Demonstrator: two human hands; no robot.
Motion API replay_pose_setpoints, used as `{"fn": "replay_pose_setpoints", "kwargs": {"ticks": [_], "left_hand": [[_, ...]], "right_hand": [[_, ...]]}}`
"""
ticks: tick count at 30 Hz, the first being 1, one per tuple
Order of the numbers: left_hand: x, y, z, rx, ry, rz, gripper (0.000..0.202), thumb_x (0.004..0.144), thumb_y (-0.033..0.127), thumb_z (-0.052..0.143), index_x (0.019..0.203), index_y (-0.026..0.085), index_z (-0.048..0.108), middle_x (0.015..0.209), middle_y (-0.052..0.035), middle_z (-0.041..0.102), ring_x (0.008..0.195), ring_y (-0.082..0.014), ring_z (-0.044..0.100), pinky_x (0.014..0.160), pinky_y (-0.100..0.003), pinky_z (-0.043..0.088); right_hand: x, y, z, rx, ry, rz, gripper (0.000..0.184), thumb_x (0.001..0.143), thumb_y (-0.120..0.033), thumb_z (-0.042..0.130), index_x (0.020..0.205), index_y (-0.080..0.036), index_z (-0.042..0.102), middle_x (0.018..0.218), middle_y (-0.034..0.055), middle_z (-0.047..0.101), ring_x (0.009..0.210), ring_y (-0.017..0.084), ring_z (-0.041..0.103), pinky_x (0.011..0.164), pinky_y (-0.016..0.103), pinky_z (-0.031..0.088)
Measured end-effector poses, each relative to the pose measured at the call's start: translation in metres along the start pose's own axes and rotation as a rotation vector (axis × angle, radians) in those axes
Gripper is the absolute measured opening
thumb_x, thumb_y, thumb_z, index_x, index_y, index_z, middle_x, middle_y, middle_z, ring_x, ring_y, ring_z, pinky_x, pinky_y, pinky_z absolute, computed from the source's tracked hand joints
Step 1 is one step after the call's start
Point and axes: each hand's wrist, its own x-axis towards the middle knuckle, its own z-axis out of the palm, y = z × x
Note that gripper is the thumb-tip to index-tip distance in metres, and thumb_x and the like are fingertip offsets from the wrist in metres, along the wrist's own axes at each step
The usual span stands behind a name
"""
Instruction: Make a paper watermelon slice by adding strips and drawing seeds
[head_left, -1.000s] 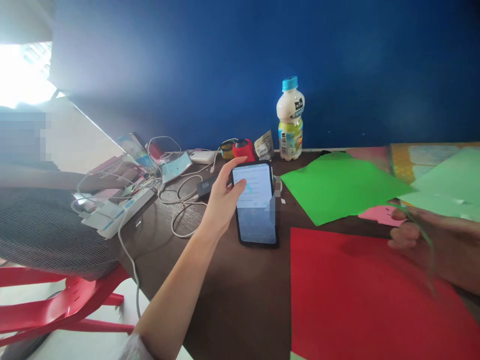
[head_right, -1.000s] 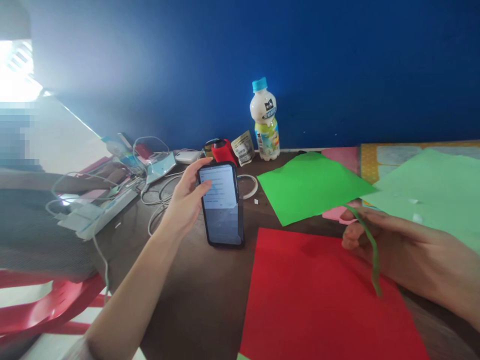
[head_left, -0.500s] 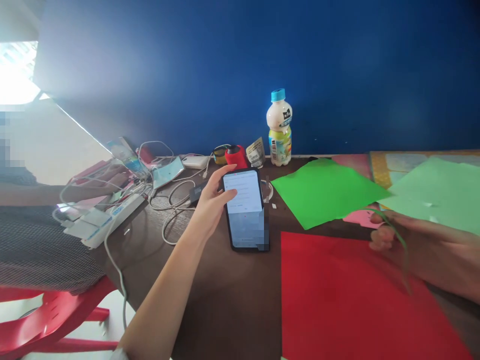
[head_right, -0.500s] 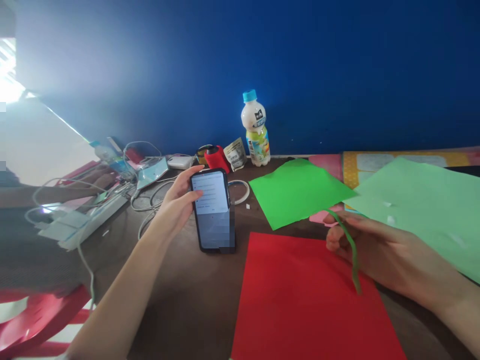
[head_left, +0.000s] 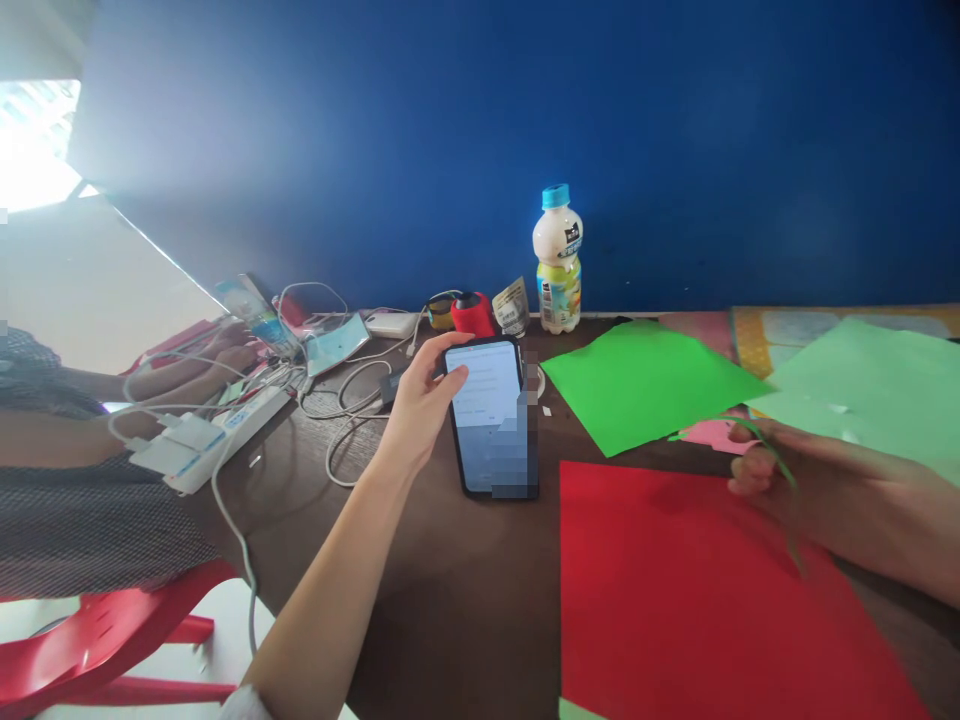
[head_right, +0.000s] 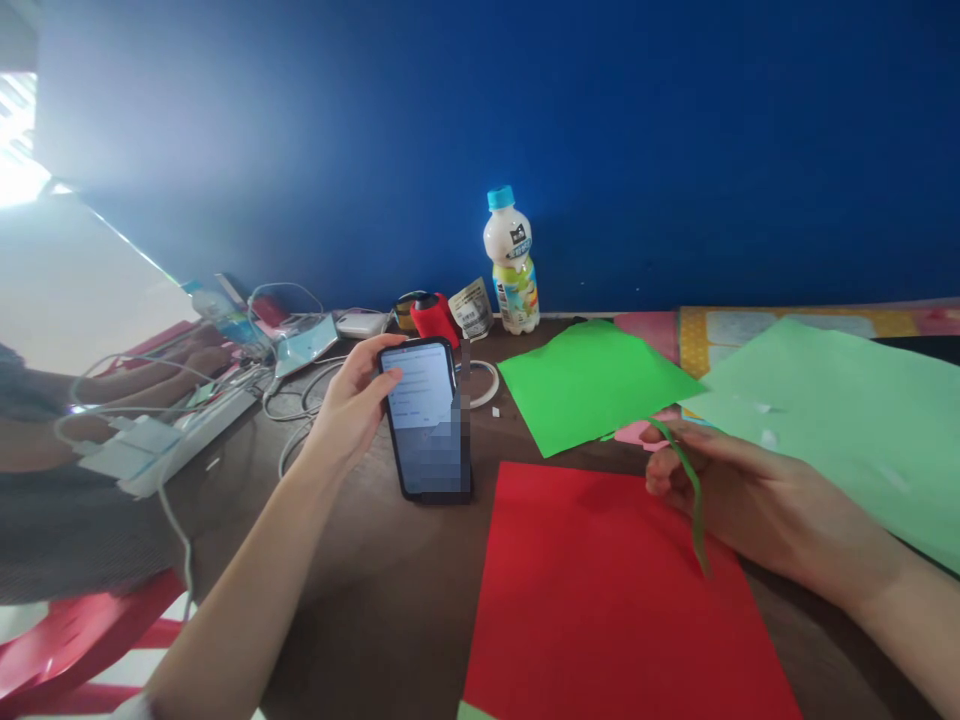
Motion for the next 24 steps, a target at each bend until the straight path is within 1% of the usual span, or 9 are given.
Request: {"fn": "replay_pose_setpoints", "kwargs": {"ticks": [4, 7, 9, 11, 13, 18, 24], "left_hand": [[0.001, 0.0, 0.0, 0.037, 0.025, 0.006, 0.028, 0.074, 0.018, 0.052, 0.102, 0.023, 0.055, 0.098, -0.0012, 0.055, 0.088, -0.0138, 0.051, 0.073, -0.023, 0.043], [0.0, 0.002, -0.001, 0.01, 0.012, -0.023, 0.028, 0.075, 0.019, 0.052, 0.102, 0.023, 0.055, 0.099, -0.0018, 0.055, 0.089, -0.0143, 0.051, 0.073, -0.024, 0.044], [0.0, 0.004, -0.002, -0.035, -0.042, -0.058, 0.035, 0.071, 0.018, 0.056, 0.105, 0.024, 0.053, 0.099, -0.0017, 0.055, 0.087, -0.0144, 0.052, 0.072, -0.024, 0.045], [-0.001, 0.007, -0.002, -0.061, -0.098, -0.092, 0.046, 0.066, 0.012, 0.06, 0.109, 0.026, 0.05, 0.097, -0.0009, 0.056, 0.082, -0.0137, 0.053, 0.069, -0.024, 0.047], [-0.002, 0.008, -0.003, -0.054, -0.112, -0.109, 0.052, 0.063, 0.007, 0.06, 0.11, 0.027, 0.05, 0.094, -0.0002, 0.056, 0.078, -0.0128, 0.054, 0.066, -0.024, 0.048], [-0.002, 0.007, -0.004, -0.016, -0.076, -0.083, 0.044, 0.067, 0.01, 0.058, 0.107, 0.026, 0.052, 0.097, -0.0003, 0.057, 0.083, -0.0132, 0.053, 0.071, -0.024, 0.047], [-0.001, 0.006, -0.003, -0.024, -0.082, -0.066, 0.039, 0.07, 0.013, 0.055, 0.108, 0.025, 0.052, 0.104, -0.0011, 0.055, 0.086, -0.0135, 0.053, 0.074, -0.025, 0.045]], "right_hand": [[-0.004, 0.0, 0.005, -0.05, 0.018, -0.012, 0.018, 0.054, -0.024, 0.073, 0.066, -0.02, 0.061, 0.058, 0.0004, 0.051, 0.055, 0.013, 0.049, 0.05, 0.023, 0.052], [-0.005, 0.001, 0.004, -0.079, -0.008, -0.033, 0.017, 0.058, -0.026, 0.072, 0.068, -0.019, 0.061, 0.059, 0.0001, 0.052, 0.057, 0.012, 0.05, 0.052, 0.021, 0.051], [-0.004, 0.002, 0.0, -0.087, -0.048, -0.047, 0.014, 0.062, -0.027, 0.07, 0.07, -0.019, 0.061, 0.06, -0.0003, 0.052, 0.058, 0.011, 0.05, 0.054, 0.021, 0.051], [-0.002, 0.003, -0.003, -0.077, -0.074, -0.055, 0.012, 0.064, -0.026, 0.068, 0.072, -0.019, 0.061, 0.062, -0.0009, 0.051, 0.058, 0.011, 0.05, 0.055, 0.021, 0.051], [-0.001, 0.003, -0.004, -0.054, -0.07, -0.052, 0.014, 0.062, -0.024, 0.069, 0.074, -0.02, 0.062, 0.063, -0.0016, 0.051, 0.058, 0.01, 0.05, 0.055, 0.021, 0.052], [0.001, 0.004, -0.003, -0.003, -0.039, -0.01, 0.018, 0.059, -0.024, 0.071, 0.074, -0.022, 0.061, 0.064, -0.0021, 0.051, 0.057, 0.011, 0.051, 0.054, 0.022, 0.052], [-0.001, 0.001, 0.002, -0.024, -0.006, -0.028, 0.02, 0.057, -0.021, 0.072, 0.073, -0.021, 0.061, 0.064, -0.0022, 0.051, 0.055, 0.01, 0.05, 0.052, 0.021, 0.052]]}}
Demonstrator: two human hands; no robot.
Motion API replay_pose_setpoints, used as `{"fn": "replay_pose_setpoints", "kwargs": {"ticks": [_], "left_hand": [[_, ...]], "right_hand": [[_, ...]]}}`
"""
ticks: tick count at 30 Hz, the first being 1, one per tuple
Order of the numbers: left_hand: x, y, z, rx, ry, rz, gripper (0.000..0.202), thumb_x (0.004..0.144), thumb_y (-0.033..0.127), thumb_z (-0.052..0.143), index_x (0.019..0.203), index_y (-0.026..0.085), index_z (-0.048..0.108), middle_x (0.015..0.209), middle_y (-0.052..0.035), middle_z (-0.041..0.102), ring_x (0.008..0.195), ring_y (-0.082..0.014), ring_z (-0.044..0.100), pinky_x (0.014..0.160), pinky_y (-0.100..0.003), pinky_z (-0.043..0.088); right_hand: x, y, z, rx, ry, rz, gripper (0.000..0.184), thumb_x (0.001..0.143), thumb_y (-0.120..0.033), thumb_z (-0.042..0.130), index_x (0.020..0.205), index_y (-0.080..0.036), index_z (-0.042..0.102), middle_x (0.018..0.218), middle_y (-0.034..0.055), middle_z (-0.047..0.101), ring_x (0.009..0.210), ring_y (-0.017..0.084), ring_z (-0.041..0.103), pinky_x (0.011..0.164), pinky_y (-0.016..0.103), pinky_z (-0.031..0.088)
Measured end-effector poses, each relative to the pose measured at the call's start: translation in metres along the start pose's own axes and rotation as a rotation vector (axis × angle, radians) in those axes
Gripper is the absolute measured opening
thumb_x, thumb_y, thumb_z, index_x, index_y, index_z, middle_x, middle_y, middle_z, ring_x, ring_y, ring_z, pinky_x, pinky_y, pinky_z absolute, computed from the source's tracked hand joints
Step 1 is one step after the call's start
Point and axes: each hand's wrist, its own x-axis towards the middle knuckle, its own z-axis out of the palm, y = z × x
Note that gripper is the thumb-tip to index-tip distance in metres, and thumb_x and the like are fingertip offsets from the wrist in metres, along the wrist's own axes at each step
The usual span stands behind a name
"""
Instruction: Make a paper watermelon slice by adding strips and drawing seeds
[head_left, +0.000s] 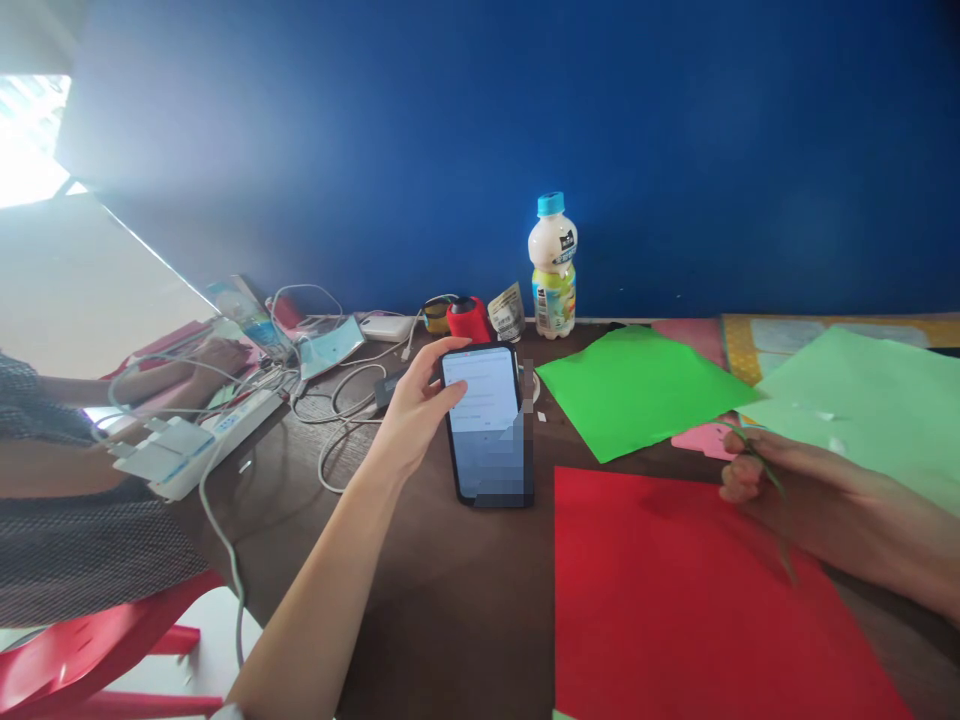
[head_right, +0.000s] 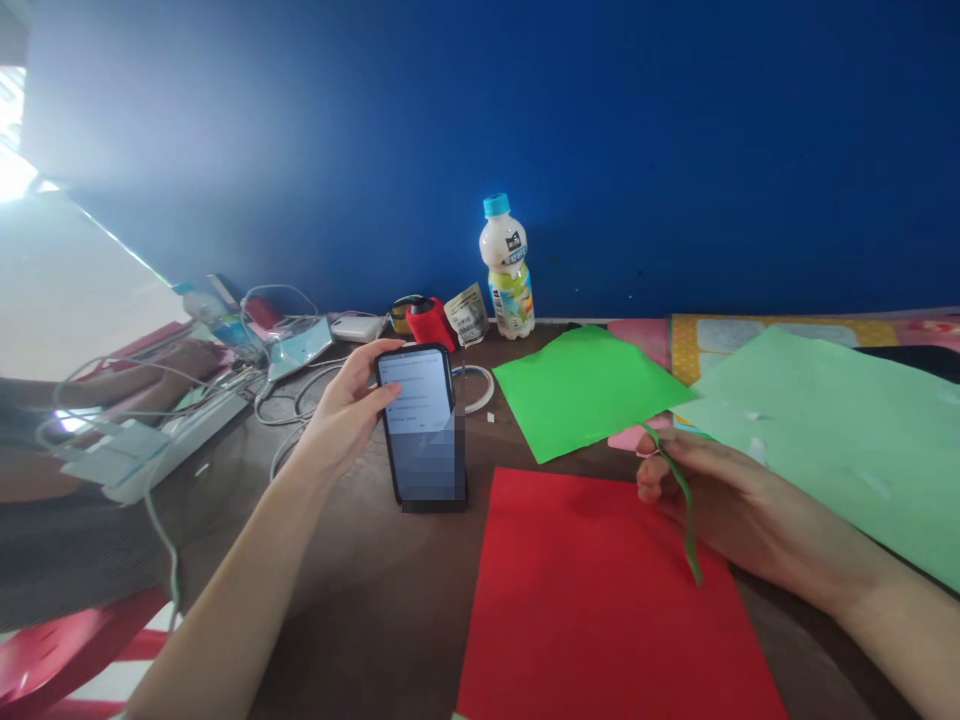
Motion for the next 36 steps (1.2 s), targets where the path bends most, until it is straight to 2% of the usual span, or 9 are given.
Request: {"fn": "replay_pose_setpoints", "kwargs": {"ticks": [10, 15, 20, 24, 29, 36], "left_hand": [[0.003, -0.006, -0.001, 0.026, 0.052, 0.022, 0.029, 0.079, 0.021, 0.046, 0.107, 0.025, 0.055, 0.113, -0.0016, 0.053, 0.098, -0.0157, 0.05, 0.078, -0.025, 0.042], [0.0, -0.002, -0.001, -0.002, 0.013, -0.004, 0.038, 0.073, 0.017, 0.056, 0.109, 0.025, 0.052, 0.108, -0.0015, 0.055, 0.09, -0.0144, 0.053, 0.076, -0.025, 0.044], [0.0, -0.001, -0.001, 0.001, 0.02, -0.005, 0.038, 0.072, 0.015, 0.055, 0.108, 0.024, 0.052, 0.107, -0.0014, 0.056, 0.089, -0.0143, 0.054, 0.074, -0.025, 0.045], [0.001, -0.004, -0.001, 0.035, 0.049, 0.016, 0.033, 0.075, 0.017, 0.052, 0.107, 0.025, 0.053, 0.109, -0.0012, 0.056, 0.092, -0.0146, 0.053, 0.076, -0.025, 0.044], [0.001, -0.004, -0.001, 0.011, 0.053, 0.017, 0.031, 0.076, 0.018, 0.05, 0.106, 0.024, 0.054, 0.108, -0.0016, 0.056, 0.091, -0.014, 0.052, 0.076, -0.025, 0.044], [-0.001, 0.005, 0.002, -0.025, -0.032, -0.045, 0.051, 0.063, 0.011, 0.063, 0.11, 0.026, 0.049, 0.096, -0.0007, 0.057, 0.078, -0.0133, 0.055, 0.065, -0.024, 0.048]], "right_hand": [[0.001, 0.001, -0.002, 0.01, -0.01, 0.007, 0.02, 0.058, -0.022, 0.072, 0.074, -0.02, 0.061, 0.065, -0.0018, 0.052, 0.057, 0.01, 0.051, 0.053, 0.021, 0.052], [0.001, 0.001, -0.003, 0.006, -0.033, 0.009, 0.018, 0.059, -0.021, 0.071, 0.075, -0.02, 0.061, 0.064, -0.0018, 0.051, 0.056, 0.01, 0.05, 0.053, 0.022, 0.053], [0.005, 0.003, -0.008, 0.037, -0.047, -0.001, 0.018, 0.06, -0.02, 0.07, 0.076, -0.021, 0.061, 0.064, -0.0025, 0.051, 0.056, 0.01, 0.051, 0.054, 0.021, 0.053], [0.003, 0.001, -0.001, 0.054, 0.013, 0.041, 0.022, 0.054, -0.021, 0.074, 0.072, -0.021, 0.06, 0.06, -0.0022, 0.051, 0.055, 0.011, 0.051, 0.051, 0.022, 0.052], [-0.001, -0.001, 0.005, 0.071, 0.022, 0.036, 0.026, 0.052, -0.02, 0.075, 0.073, -0.022, 0.059, 0.062, -0.0025, 0.053, 0.054, 0.011, 0.051, 0.051, 0.022, 0.052], [-0.001, -0.001, 0.006, 0.062, 0.03, 0.043, 0.025, 0.052, -0.02, 0.075, 0.071, -0.021, 0.059, 0.06, -0.0023, 0.052, 0.053, 0.01, 0.05, 0.049, 0.021, 0.051]]}}
